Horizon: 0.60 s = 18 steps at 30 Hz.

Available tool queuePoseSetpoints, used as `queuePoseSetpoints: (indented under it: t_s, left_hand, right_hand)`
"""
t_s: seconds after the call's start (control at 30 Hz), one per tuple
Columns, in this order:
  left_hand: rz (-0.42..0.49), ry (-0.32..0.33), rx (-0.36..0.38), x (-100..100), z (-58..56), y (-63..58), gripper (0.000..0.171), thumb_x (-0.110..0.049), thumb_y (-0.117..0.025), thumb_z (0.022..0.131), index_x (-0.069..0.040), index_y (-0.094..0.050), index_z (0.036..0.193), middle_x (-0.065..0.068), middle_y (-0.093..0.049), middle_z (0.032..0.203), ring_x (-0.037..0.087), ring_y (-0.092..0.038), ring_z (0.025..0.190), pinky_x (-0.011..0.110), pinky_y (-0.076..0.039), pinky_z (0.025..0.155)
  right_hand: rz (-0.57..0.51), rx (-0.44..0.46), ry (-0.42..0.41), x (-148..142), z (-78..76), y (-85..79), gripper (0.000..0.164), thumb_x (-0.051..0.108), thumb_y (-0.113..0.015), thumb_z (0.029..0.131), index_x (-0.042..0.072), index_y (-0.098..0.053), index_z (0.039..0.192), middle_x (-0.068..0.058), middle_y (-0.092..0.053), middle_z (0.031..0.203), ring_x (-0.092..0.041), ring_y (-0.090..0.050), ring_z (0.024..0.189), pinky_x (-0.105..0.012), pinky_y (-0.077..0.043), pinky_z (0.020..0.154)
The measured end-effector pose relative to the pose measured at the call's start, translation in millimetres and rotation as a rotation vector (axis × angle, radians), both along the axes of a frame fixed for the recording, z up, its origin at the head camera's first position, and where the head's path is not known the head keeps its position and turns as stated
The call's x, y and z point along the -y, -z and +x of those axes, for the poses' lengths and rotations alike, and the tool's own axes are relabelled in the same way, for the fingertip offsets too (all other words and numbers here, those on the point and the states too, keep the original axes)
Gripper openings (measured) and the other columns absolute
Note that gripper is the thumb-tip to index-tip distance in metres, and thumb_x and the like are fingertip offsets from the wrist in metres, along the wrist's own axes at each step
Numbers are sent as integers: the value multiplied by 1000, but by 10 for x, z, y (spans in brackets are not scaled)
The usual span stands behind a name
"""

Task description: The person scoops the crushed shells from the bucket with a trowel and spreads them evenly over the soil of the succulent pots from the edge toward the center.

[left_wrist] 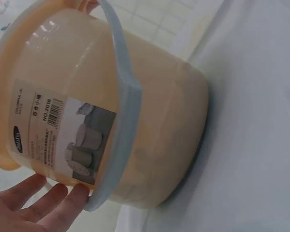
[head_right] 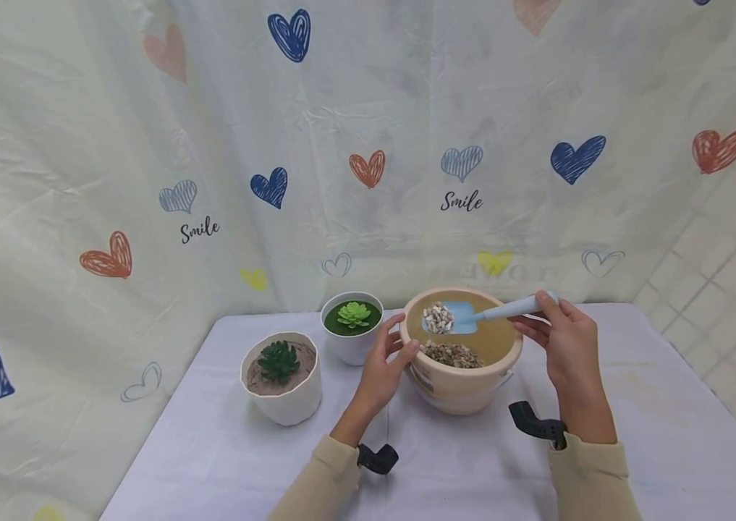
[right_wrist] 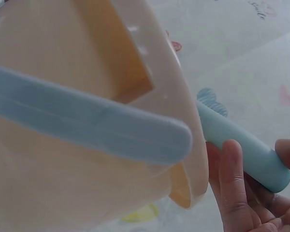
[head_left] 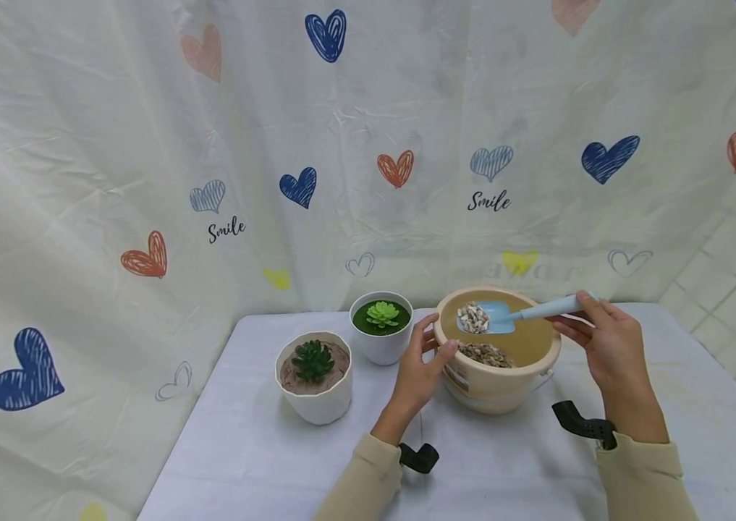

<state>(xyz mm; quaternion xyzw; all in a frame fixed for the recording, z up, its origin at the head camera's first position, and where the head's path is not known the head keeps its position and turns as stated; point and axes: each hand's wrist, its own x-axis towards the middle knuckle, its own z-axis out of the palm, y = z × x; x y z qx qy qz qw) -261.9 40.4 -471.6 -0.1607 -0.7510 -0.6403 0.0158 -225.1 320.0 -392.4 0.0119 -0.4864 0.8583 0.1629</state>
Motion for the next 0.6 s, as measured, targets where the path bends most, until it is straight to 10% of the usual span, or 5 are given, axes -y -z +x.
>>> queuePoseSetpoints:
  t_s: [0.6]
  left_hand:
    - [-153,99,-75,442,271,-390,60,-45,-66,98,-33,-42,152,-3,-48,157,26,-54,137,43,-53,104]
  right_hand:
    - [-54,-31,26,148,66,-109,19,18,-74,94,0,-73,100,-9,-77,86,-24,-78,73,-32,-62,66]
